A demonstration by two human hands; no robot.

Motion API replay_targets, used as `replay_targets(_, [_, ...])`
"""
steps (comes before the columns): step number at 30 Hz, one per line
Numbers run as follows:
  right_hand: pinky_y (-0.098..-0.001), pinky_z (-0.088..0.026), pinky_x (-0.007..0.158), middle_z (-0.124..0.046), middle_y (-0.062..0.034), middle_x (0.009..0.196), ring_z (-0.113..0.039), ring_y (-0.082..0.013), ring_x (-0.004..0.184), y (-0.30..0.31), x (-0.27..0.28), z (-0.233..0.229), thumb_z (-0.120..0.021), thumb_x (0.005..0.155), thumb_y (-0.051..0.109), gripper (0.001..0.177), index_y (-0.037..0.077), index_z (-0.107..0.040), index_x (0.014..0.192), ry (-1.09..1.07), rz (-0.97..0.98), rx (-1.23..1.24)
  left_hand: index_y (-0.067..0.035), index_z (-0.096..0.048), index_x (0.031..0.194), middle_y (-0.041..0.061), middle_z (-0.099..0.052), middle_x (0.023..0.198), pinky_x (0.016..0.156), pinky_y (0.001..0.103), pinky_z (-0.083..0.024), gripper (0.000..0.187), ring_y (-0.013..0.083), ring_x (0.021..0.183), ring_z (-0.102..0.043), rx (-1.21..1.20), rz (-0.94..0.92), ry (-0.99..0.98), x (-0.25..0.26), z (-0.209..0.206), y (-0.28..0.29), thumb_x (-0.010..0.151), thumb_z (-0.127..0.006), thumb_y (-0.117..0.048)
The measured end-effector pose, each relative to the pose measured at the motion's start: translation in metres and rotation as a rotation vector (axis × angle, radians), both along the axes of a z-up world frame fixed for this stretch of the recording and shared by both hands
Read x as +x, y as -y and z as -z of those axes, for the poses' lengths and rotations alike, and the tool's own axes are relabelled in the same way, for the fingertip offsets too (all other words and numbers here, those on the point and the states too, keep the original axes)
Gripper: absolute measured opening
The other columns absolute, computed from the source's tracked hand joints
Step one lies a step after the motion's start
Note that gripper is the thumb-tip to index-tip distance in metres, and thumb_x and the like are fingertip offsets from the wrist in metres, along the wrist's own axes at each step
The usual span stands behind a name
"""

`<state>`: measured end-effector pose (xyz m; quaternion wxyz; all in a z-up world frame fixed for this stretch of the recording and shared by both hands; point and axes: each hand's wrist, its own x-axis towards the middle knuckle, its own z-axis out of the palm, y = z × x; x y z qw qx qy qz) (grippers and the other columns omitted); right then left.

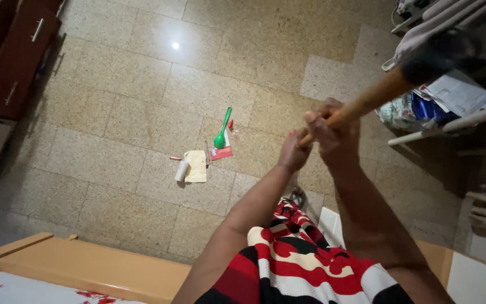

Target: The person is sweeping the tiled floor of a bedroom using a broom.

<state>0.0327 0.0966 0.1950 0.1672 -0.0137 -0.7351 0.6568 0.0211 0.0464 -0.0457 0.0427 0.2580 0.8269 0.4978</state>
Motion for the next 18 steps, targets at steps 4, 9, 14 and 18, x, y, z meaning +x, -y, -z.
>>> replay_targets(4, [-0.024,-0.048,0.055,-0.057,0.0008,0.074,-0.058,-0.0087,0.063,0.015,-0.007,-0.006,-0.072,0.098,0.014,0.024,0.013,-0.053,0.083,0.006,-0.092,-0.048,-0.012,-0.068,0.123,0.017,-0.072,0.107,0.083,0.049,-0.057,0.025,0.0406,0.103,-0.069,0.112,-0.071,0.3,-0.01,-0.033,0.037,0.098,-0.066,-0.013])
replay_targets(9, [-0.0234,-0.043,0.059,-0.053,0.0031,0.076,-0.049,-0.0059,0.067,0.016,-0.015,0.007,-0.072,0.101,0.017,0.032,0.01,-0.049,0.081,-0.03,-0.215,-0.139,-0.011,-0.065,0.116,0.015,-0.071,0.109,0.077,0.042,-0.058,0.02,0.0372,0.098,-0.071,0.186,-0.196,-0.114,-0.025,-0.023,0.057,0.098,-0.059,-0.014])
replay_targets(14, [-0.0231,-0.039,0.059,-0.05,0.0042,0.073,-0.046,-0.005,0.066,-0.005,-0.015,0.012,-0.067,0.102,0.013,0.03,0.011,-0.046,0.081,-0.008,-0.236,-0.287,-0.009,-0.063,0.103,0.018,-0.07,0.089,0.068,0.047,-0.053,0.011,0.0398,0.083,-0.07,0.07,-0.324,-0.028,-0.033,-0.012,0.05,0.095,-0.067,-0.016])
replay_targets(18, [-0.0242,-0.041,0.058,-0.048,0.0053,0.073,-0.046,-0.006,0.063,-0.044,0.002,0.006,-0.065,0.102,0.009,0.029,0.013,-0.045,0.081,-0.061,-0.157,-0.39,-0.009,-0.064,0.103,0.018,-0.069,0.081,0.067,0.048,-0.053,0.008,0.041,0.077,-0.069,0.06,-0.216,0.01,-0.028,-0.03,0.014,0.096,-0.066,-0.012])
